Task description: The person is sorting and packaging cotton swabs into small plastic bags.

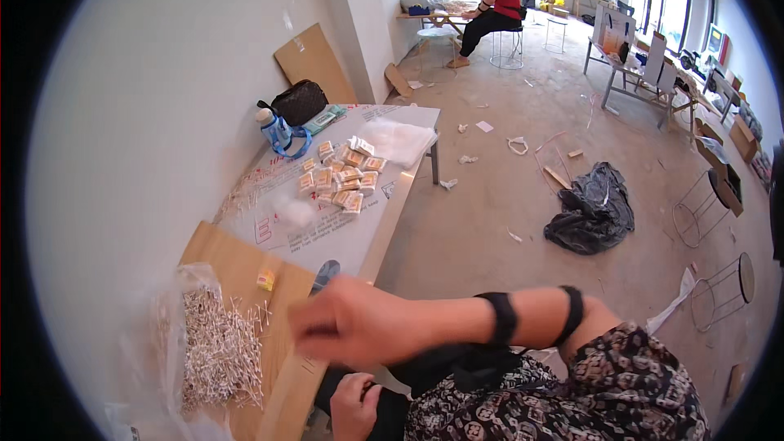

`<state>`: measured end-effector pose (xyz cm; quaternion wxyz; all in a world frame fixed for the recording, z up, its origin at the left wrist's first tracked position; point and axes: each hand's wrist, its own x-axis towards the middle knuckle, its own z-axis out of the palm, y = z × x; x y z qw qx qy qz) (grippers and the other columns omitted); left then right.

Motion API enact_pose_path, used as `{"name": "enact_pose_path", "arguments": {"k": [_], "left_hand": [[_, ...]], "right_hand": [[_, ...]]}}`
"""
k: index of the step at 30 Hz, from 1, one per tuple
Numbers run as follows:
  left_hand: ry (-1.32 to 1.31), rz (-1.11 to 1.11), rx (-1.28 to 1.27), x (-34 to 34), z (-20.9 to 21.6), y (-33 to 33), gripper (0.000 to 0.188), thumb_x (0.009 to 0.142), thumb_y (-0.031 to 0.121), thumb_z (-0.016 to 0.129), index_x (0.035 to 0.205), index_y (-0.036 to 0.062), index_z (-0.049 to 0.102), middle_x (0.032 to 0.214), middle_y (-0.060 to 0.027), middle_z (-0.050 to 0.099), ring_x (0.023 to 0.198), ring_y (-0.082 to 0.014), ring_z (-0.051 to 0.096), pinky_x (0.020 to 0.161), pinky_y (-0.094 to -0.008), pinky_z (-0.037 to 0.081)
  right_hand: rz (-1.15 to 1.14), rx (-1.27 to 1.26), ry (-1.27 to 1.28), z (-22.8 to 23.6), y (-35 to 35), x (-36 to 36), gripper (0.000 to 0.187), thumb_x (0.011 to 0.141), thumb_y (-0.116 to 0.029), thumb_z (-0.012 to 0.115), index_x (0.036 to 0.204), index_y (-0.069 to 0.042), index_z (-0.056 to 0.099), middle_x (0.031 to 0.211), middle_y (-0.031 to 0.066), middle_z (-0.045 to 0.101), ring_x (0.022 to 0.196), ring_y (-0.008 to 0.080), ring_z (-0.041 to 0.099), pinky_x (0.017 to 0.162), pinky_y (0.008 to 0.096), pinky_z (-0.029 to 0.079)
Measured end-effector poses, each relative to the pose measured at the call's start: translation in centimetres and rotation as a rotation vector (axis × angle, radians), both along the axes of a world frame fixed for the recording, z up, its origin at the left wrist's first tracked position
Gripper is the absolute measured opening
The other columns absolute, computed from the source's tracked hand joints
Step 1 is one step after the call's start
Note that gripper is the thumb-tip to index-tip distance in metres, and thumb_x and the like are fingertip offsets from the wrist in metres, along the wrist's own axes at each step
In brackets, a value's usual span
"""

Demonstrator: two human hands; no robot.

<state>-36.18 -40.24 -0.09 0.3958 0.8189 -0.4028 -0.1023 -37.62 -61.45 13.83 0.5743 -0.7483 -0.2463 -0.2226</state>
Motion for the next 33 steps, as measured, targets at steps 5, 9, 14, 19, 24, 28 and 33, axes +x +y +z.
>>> {"name": "enact_pose_path", "arguments": {"k": [5, 9, 14, 19, 24, 28, 33], "left_hand": [[0.068, 0.265, 0.014, 3.7, -0.6, 1.2, 0.015, 0.085, 0.011, 0.063, 0.078, -0.0014, 0.059, 0.065, -0.0078, 0.058, 0.063, -0.0124, 0.057, 0.058, -0.0248, 0.045], [0.431, 0.15, -0.184, 6.0, 1.2, -4.8, 0.022, 0.095, 0.014, 0.051, 0.081, -0.0022, 0.058, 0.068, -0.0035, 0.058, 0.063, -0.0101, 0.053, 0.057, -0.0231, 0.041], [0.991, 0.22, -0.587, 5.6, -2.7, -10.0, 0.022, 0.097, 0.016, 0.05, 0.106, -0.0037, 0.054, 0.093, -0.01, 0.063, 0.081, -0.0162, 0.063, 0.073, -0.0306, 0.053], [1.099, 0.269, -0.731, 5.4, -2.1, -12.6, 0.025, 0.097, 0.022, 0.051, 0.106, -0.0016, 0.053, 0.089, -0.0078, 0.061, 0.075, -0.0155, 0.061, 0.069, -0.0322, 0.053], [1.246, 0.264, -0.704, 6.4, -2.0, -13.3, 0.028, 0.098, 0.028, 0.05, 0.102, 0.0005, 0.055, 0.082, -0.0068, 0.06, 0.068, -0.0148, 0.059, 0.059, -0.0324, 0.052], [1.527, 0.176, -0.898, 6.8, -3.6, -13.6, 0.032, 0.098, 0.032, 0.047, 0.1, 0.0012, 0.055, 0.079, -0.0079, 0.061, 0.07, -0.016, 0.06, 0.061, -0.033, 0.051], [1.52, 0.118, -0.832, 3.6, -4.3, -15.4, 0.03, 0.097, 0.029, 0.05, 0.105, 0.0011, 0.056, 0.093, -0.0085, 0.063, 0.084, -0.0163, 0.06, 0.077, -0.0344, 0.049]], "right_hand": [[-0.061, 1.391, 1.101, -16.1, -1.7, 11.0, 0.027, 0.087, -0.018, 0.058, 0.062, -0.011, 0.049, 0.051, -0.0032, 0.044, 0.041, 0.0081, 0.041, 0.034, 0.0214, 0.027], [-0.046, 1.509, 0.964, -21.0, -5.1, 19.1, 0.025, 0.088, -0.019, 0.05, 0.064, -0.012, 0.05, 0.054, -0.0007, 0.051, 0.046, 0.0095, 0.046, 0.041, 0.0239, 0.035], [-0.136, 1.623, 0.859, -18.0, -5.0, 22.9, 0.019, 0.087, -0.014, 0.053, 0.068, -0.01, 0.049, 0.06, -0.0005, 0.052, 0.048, 0.0079, 0.045, 0.042, 0.0215, 0.034], [-0.394, 1.284, 0.748, -19.0, -5.2, 23.1, 0.018, 0.086, -0.015, 0.056, 0.069, -0.008, 0.051, 0.059, -0.0004, 0.05, 0.049, 0.0078, 0.045, 0.043, 0.0223, 0.033], [-0.973, 0.042, 0.109, -20.7, -5.4, 22.9, 0.018, 0.077, -0.014, 0.06, 0.064, -0.004, 0.053, 0.057, 0.0137, 0.055, 0.051, 0.0293, 0.054, 0.049, 0.0361, 0.042], [-0.755, -0.312, -0.072, -19.8, -5.5, 22.4, 0.017, 0.075, -0.014, 0.061, 0.066, -0.002, 0.055, 0.062, 0.0186, 0.055, 0.057, 0.0362, 0.055, 0.052, 0.0411, 0.043], [-0.914, -0.087, 0.053, -20.1, -9.2, 23.8, 0.015, 0.075, -0.014, 0.058, 0.067, -0.002, 0.056, 0.061, 0.0186, 0.056, 0.059, 0.0368, 0.057, 0.052, 0.0427, 0.045]]}}
